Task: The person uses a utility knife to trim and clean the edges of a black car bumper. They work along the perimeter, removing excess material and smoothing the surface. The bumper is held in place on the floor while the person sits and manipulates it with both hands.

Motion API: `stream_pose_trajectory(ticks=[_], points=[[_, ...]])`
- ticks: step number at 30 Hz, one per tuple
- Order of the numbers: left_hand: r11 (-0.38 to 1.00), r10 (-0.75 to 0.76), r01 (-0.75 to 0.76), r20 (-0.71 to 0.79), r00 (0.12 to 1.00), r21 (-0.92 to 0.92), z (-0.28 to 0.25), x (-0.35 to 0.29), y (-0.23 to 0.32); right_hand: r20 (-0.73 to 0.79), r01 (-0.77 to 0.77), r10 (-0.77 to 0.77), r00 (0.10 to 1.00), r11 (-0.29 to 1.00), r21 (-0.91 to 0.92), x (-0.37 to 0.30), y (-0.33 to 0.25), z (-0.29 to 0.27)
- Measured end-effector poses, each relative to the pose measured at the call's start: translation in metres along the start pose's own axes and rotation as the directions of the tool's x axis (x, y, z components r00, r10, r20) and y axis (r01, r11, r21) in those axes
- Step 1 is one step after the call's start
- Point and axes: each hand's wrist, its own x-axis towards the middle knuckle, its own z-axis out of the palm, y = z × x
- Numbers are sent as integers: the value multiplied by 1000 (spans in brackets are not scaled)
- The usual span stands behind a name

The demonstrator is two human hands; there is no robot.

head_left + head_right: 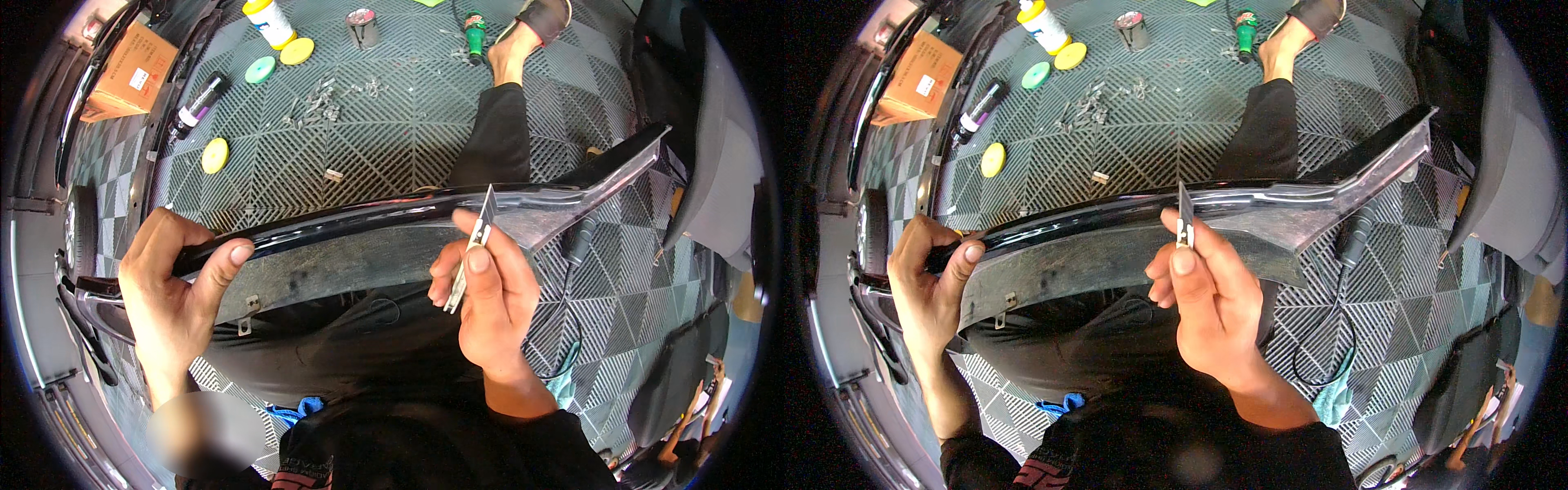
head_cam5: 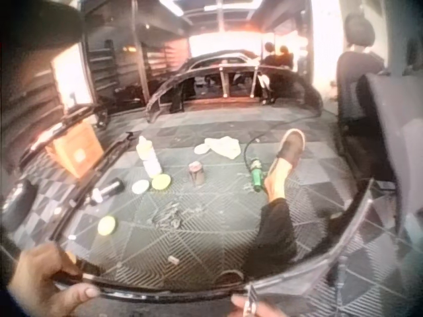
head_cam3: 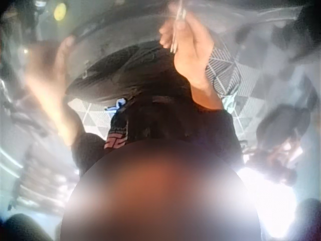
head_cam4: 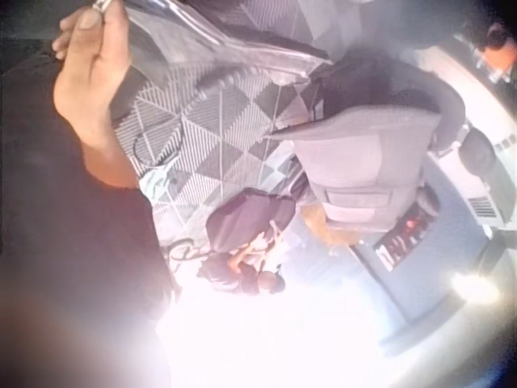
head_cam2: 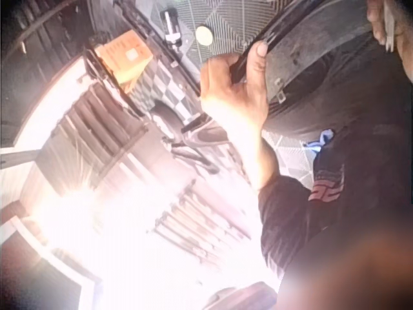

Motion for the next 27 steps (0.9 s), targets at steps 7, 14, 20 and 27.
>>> stream_pose_trajectory(ticks=[7,14,20,27], points=[[999,29,-27,64,997,-38,-6,1,-12,102,307,-293,951,835,-457,10,5,14],[990,49,-25,171,984,-135,-26,1,-22,241,77,-16,970,966,-248,-11,25,85],[983,25,17,222,975,-185,-30,-5,-28,274,76,-21,961,979,-191,-9,43,118],[977,-36,73,181,983,-202,-27,-7,-27,303,77,-16,953,979,-191,-5,49,122]])
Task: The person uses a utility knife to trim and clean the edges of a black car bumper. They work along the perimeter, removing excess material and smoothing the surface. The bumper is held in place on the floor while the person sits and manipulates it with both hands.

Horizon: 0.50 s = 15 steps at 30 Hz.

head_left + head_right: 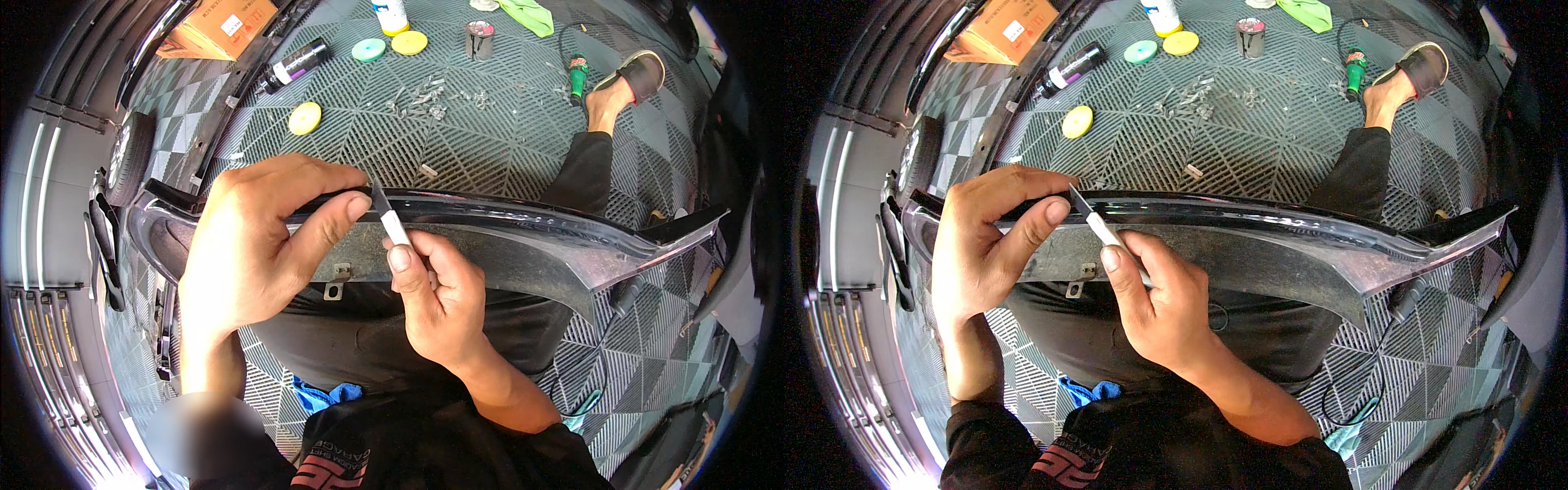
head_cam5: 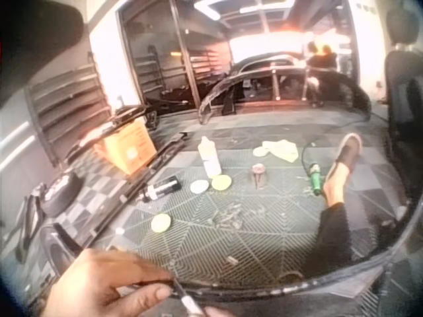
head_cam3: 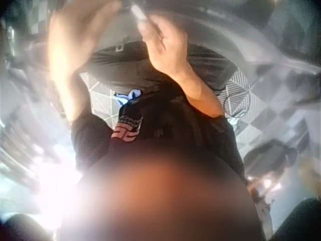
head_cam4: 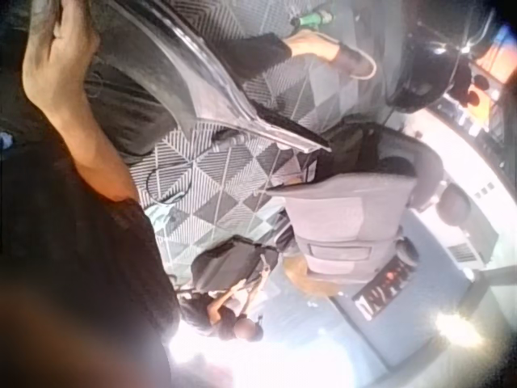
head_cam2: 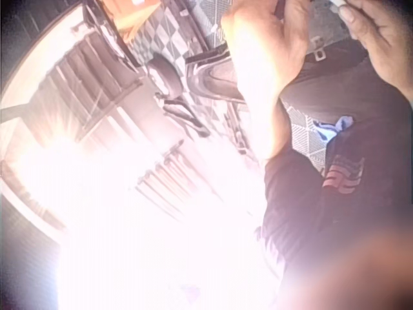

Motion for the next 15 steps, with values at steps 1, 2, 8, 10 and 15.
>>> stream_pose_trajectory(ticks=[1,2,8,10,15], points=[[1000,3,-3,-11,1000,-5,1,0,0,4,-2,2,1000,1000,-7,0,0,0],[1000,6,-7,-22,1000,-10,2,0,0,7,-4,4,1000,1000,-14,1,0,0],[1000,-30,30,-50,998,-7,8,3,5,-22,20,-20,1000,1000,-1,1,6,0],[999,-44,44,-55,997,-6,8,2,6,-18,22,-22,1000,1000,11,1,6,1],[999,38,-39,-98,994,1,13,3,-1,33,-26,25,999,999,26,3,3,-2]])
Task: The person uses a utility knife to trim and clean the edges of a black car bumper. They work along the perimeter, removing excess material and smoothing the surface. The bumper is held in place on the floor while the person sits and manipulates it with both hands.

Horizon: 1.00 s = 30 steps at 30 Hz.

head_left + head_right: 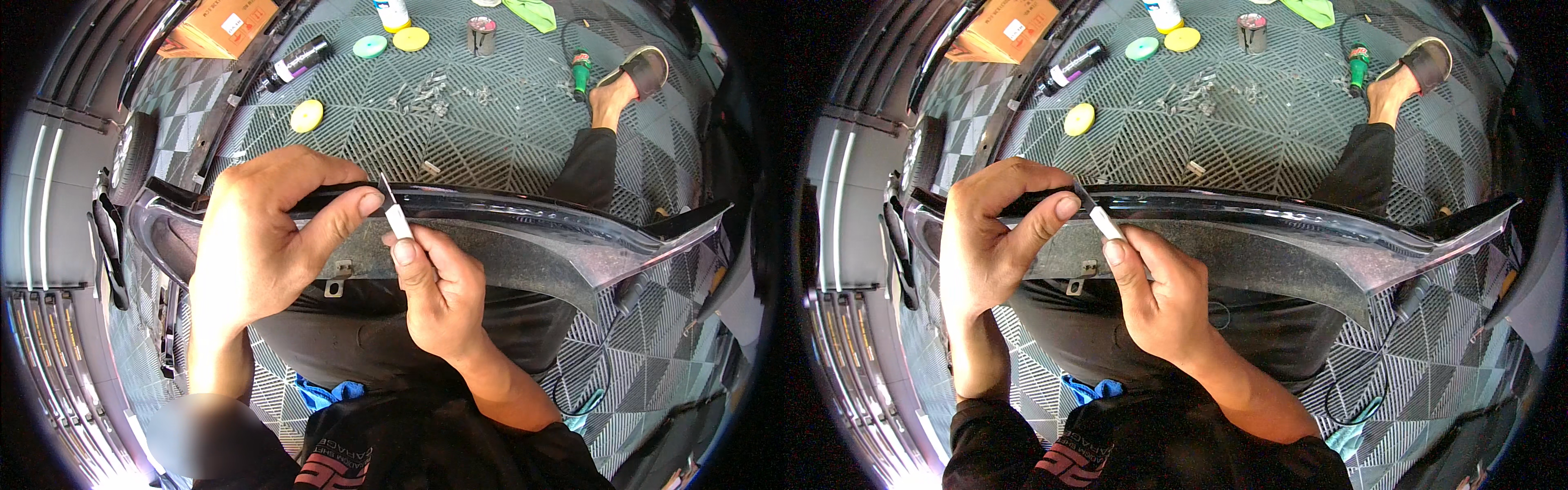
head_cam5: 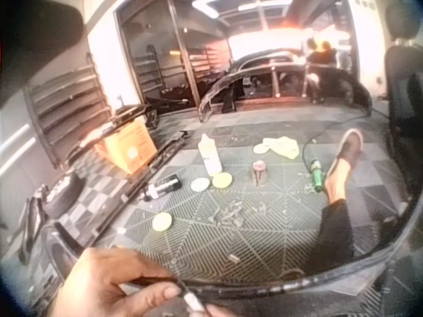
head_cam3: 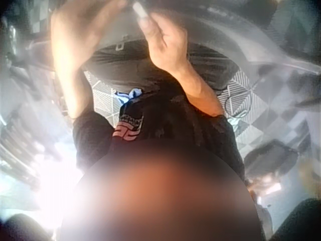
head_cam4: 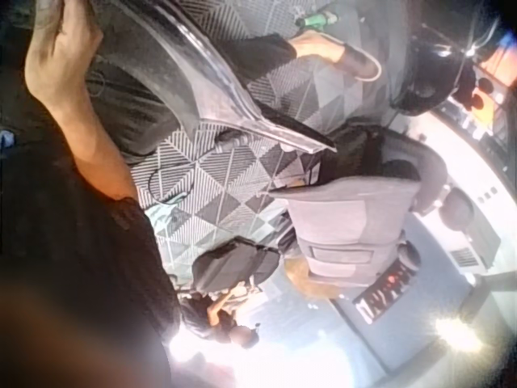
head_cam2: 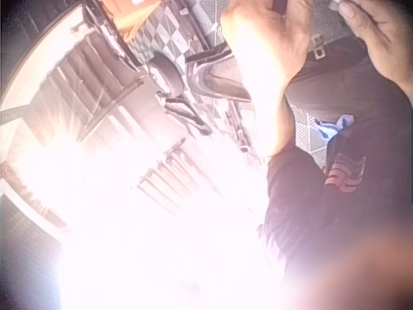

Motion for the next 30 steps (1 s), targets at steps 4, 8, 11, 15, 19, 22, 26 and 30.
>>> stream_pose_trajectory(ticks=[4,8,11,15,19,22,26,30], points=[[1000,-17,17,-1,1000,11,0,0,1,-44,62,-62,997,998,11,0,3,5],[999,-41,41,-13,999,15,1,-1,2,-65,58,-57,996,998,26,-2,4,6],[1000,-21,22,-29,999,16,2,-1,2,-88,64,-59,994,996,62,-3,3,6],[1000,-12,13,-42,999,17,5,0,0,-113,89,-81,990,994,70,-3,8,3],[999,11,-10,-31,999,31,4,0,0,-82,24,-16,997,995,93,-6,9,-3],[1000,4,-3,-37,999,19,5,-1,1,-96,25,-17,995,996,88,-7,10,-5],[1000,9,-8,-32,999,30,3,-1,0,-100,37,-26,995,994,103,-8,11,-5],[999,0,1,-28,1000,43,4,-1,1,-96,11,1,995,992,128,-9,11,-9]])
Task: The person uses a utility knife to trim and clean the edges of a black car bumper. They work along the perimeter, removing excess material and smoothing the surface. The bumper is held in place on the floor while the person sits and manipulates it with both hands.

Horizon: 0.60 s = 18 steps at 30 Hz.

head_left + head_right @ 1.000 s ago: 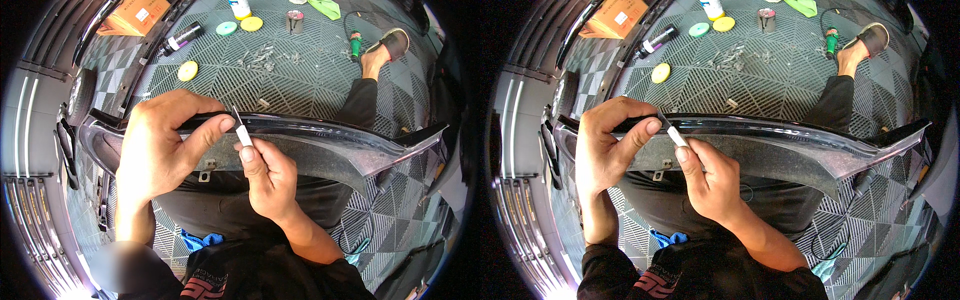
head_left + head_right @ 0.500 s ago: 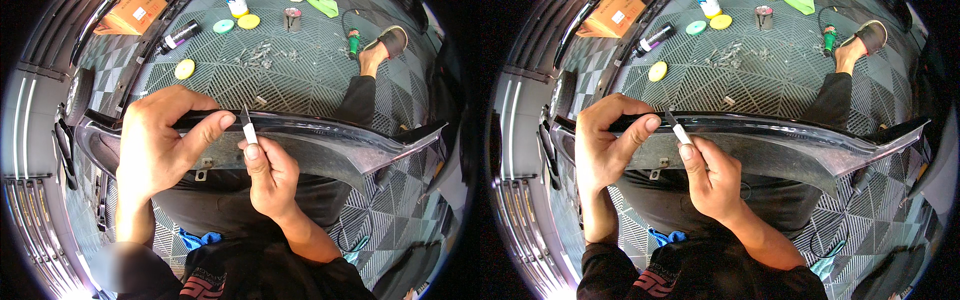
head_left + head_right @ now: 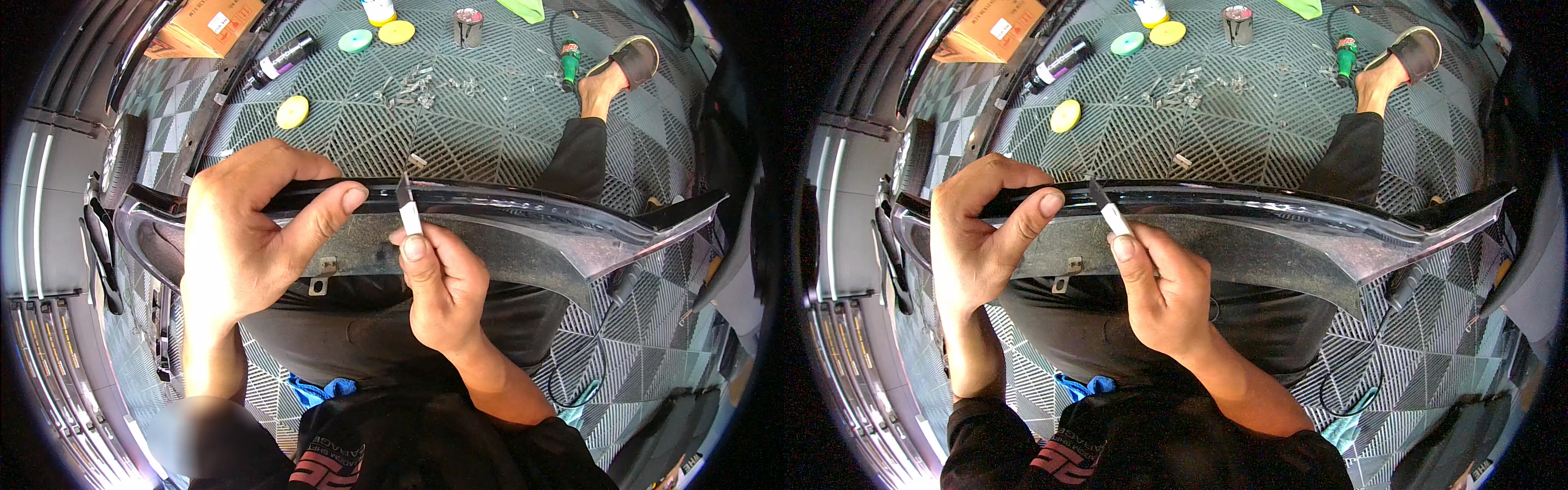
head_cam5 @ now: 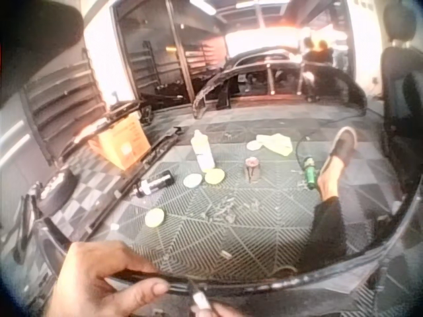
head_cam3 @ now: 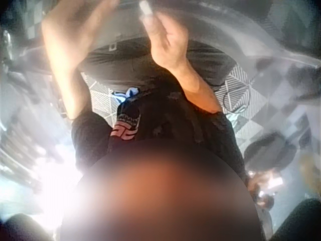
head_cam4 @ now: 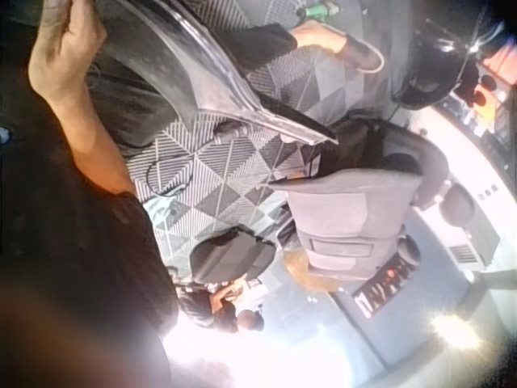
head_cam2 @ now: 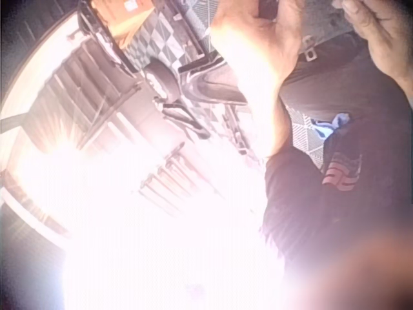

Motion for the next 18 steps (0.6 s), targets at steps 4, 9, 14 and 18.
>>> stream_pose_trajectory(ticks=[4,9,14,18], points=[[1000,-5,4,-10,1000,-9,1,0,0,-28,-8,8,1000,1000,4,-1,-1,-4],[1000,15,-15,-9,1000,2,1,0,0,-37,6,-5,999,1000,21,-2,2,-9],[1000,-1,2,-15,1000,15,0,0,3,-79,0,5,997,998,61,-1,0,-20],[1000,4,-6,-74,997,-16,5,0,0,-82,17,-8,997,994,106,1,0,-31]])
